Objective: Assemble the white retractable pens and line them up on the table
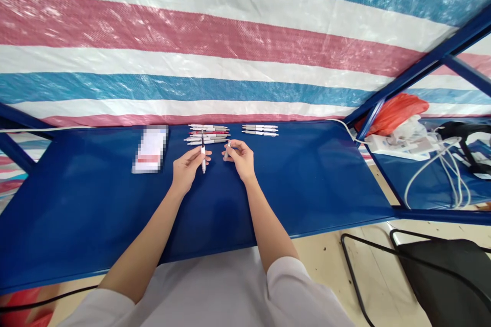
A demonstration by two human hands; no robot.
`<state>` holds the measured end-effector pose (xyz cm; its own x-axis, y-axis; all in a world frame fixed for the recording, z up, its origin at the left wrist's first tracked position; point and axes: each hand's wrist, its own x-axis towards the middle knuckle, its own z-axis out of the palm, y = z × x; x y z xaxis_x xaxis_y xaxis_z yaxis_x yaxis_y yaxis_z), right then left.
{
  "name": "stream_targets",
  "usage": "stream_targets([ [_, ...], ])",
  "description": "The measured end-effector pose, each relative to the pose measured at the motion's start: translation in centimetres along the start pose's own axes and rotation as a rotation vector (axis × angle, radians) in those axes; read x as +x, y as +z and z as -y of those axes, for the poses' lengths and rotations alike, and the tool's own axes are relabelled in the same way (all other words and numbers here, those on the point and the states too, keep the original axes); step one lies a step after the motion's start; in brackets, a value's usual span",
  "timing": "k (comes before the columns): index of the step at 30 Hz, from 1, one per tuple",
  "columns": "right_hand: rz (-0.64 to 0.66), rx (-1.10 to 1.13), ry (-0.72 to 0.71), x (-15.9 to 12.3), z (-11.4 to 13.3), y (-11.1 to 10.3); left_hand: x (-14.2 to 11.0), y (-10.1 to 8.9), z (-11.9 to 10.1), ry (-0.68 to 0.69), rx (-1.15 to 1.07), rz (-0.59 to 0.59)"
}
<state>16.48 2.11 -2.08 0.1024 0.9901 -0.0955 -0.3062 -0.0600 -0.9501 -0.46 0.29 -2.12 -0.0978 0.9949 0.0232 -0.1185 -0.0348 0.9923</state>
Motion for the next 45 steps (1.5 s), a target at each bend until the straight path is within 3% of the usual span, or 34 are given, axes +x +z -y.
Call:
stream_targets([
  [22,0.032,-0.003,0.004,0.0,0.0,-0.1,-0.2,-0.2,0.2,0.021,0.042,0.047],
  [28,-0.025,0.087,-0.023,-0.3,1.6,0.6,-0.4,-0.4,-0.5,0.025,0.137,0.108],
  [36,-0.094,0.206,-0.154,-0.3,4.5,2.0,-0.5,-1.0,-2.5,0.066,0.345,0.281],
  [45,-0.214,0.246,-0.223,-0.3,5.4,2.1,-0.6,-1.3,-3.0,0.101,0.445,0.321],
])
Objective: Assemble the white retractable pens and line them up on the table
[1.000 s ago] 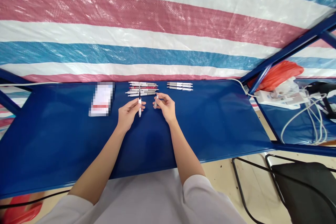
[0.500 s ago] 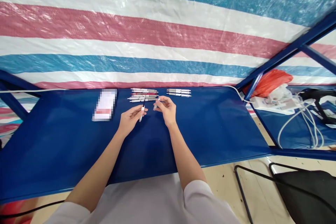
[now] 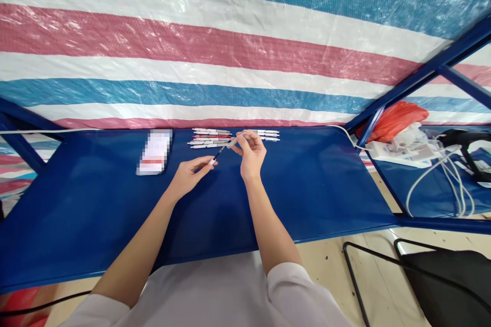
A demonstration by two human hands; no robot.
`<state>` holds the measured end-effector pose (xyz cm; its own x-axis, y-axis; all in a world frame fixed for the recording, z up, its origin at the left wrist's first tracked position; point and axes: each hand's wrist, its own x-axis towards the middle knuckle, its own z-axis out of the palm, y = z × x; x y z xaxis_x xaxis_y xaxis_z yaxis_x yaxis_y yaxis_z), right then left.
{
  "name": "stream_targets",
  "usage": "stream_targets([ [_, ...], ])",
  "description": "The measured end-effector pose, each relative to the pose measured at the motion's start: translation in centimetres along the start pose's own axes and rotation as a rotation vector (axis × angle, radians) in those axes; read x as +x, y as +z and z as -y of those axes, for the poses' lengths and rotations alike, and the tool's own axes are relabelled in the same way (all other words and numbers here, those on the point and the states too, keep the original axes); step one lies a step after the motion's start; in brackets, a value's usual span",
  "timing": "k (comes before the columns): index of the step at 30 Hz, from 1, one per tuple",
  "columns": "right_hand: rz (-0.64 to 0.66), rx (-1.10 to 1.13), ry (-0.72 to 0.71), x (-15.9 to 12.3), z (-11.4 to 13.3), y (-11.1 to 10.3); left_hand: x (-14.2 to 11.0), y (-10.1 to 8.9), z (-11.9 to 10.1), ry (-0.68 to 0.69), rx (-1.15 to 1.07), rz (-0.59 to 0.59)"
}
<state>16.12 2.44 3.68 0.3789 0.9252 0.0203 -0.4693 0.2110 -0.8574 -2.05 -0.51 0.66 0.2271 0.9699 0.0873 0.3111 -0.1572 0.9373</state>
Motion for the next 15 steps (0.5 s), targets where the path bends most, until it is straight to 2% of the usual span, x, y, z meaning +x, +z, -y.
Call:
stream_targets([
  [15,0.038,-0.013,0.001,-0.13,-0.5,-0.56,0.05,0.29,-0.65,0.031,0.08,0.038],
])
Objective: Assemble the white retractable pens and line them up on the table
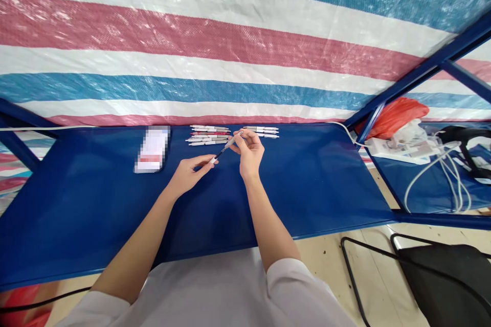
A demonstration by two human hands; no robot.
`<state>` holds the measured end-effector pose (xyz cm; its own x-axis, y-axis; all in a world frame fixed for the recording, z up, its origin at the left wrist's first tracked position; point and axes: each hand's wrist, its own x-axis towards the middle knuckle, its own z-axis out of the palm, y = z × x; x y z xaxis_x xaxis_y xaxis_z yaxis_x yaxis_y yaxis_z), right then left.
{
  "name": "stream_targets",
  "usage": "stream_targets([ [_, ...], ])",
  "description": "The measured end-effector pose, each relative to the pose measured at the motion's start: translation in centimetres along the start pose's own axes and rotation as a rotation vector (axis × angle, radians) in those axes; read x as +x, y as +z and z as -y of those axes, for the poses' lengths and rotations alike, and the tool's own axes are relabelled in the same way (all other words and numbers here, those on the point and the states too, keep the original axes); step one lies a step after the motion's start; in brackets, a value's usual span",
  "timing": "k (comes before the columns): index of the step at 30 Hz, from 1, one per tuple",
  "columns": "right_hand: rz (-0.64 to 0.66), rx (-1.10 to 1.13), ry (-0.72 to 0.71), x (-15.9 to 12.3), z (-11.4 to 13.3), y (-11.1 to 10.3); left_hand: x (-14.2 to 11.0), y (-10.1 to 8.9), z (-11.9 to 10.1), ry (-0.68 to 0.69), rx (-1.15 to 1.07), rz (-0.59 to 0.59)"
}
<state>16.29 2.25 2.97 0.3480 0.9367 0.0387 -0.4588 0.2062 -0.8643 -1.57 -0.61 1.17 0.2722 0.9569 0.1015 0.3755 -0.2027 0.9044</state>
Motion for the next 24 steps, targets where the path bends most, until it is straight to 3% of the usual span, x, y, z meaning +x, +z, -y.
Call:
stream_targets([
  [12,0.091,-0.088,0.062,-1.7,-1.1,-0.1,0.3,0.8,-0.4,0.026,0.006,-0.013],
  [24,0.07,-0.114,0.093,-2.1,-2.1,-0.5,0.3,1.6,0.3,0.039,0.025,-0.063],
])
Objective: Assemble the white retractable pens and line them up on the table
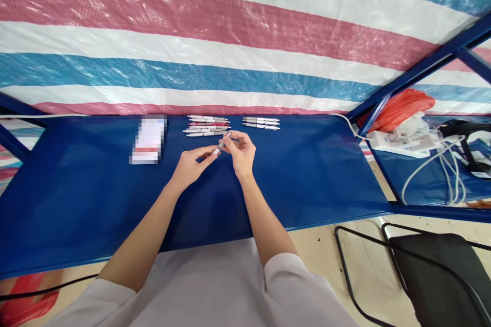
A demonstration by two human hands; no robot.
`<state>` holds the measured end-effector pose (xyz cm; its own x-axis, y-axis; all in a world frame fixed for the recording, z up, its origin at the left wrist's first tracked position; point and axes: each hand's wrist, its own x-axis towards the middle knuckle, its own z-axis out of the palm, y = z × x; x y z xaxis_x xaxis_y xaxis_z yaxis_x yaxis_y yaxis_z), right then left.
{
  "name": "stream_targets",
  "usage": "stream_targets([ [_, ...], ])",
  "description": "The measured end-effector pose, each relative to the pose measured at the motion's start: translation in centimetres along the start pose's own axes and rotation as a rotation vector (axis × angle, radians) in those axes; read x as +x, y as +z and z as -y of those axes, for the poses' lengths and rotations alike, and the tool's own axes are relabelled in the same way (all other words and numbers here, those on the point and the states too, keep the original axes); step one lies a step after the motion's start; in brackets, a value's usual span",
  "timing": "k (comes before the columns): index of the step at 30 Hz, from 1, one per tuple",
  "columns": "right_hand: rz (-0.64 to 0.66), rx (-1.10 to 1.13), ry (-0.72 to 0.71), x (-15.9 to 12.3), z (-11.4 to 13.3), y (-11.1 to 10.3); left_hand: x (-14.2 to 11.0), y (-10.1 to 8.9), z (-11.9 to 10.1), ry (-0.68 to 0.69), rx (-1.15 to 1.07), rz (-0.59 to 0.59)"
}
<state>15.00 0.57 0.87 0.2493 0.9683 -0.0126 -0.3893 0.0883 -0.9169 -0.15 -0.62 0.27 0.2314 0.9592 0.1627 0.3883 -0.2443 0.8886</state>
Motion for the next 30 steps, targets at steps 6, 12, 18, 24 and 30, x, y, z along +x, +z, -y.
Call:
stream_targets([
  [6,-0.04,0.018,0.022,0.1,-0.1,0.1,-0.1,0.3,0.7,0.054,0.099,-0.071],
  [12,0.044,0.027,0.055,0.2,0.1,-0.3,0.0,-0.3,0.1,-0.082,-0.086,0.046],
  [18,0.131,0.085,0.108,0.2,-0.2,-1.2,0.0,-1.2,0.2,-0.229,-0.274,0.247],
  [24,0.013,0.124,0.108,0.3,-1.0,-0.8,-0.1,-0.8,0.0,-0.181,-0.195,0.181],
  [30,-0.064,0.113,0.082,0.3,-1.0,-0.3,-0.3,-0.4,0.0,-0.141,-0.107,0.153],
])
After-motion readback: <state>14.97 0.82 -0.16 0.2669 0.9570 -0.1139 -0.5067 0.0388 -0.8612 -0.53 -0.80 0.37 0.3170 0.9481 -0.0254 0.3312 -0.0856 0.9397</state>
